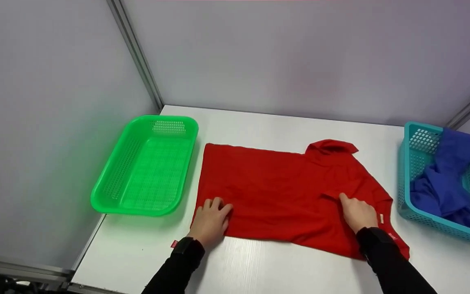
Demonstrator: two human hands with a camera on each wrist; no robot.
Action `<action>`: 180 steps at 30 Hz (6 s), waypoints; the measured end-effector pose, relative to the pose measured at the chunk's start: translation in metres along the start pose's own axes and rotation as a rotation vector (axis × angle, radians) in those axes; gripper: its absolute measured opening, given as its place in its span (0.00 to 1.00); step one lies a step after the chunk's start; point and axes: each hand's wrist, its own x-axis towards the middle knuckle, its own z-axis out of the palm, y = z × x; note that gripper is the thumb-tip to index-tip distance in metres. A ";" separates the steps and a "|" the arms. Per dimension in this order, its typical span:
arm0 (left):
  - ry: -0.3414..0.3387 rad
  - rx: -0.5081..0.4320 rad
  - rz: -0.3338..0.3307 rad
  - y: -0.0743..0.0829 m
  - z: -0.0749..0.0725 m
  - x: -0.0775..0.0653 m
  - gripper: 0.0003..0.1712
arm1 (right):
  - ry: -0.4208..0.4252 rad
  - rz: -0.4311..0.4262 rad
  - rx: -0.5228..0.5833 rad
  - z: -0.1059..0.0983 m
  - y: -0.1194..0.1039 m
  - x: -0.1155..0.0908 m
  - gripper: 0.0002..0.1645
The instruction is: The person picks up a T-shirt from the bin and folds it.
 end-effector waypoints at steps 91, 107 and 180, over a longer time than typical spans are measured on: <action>0.052 0.021 -0.382 -0.019 -0.026 0.075 0.18 | -0.204 -0.019 0.136 0.000 -0.003 0.028 0.29; 0.271 0.041 -0.166 -0.018 -0.038 0.085 0.05 | 0.348 0.044 0.442 -0.026 -0.010 0.048 0.20; -0.159 0.069 -0.028 -0.033 -0.035 0.045 0.23 | 0.320 -0.144 0.203 -0.033 0.028 -0.096 0.29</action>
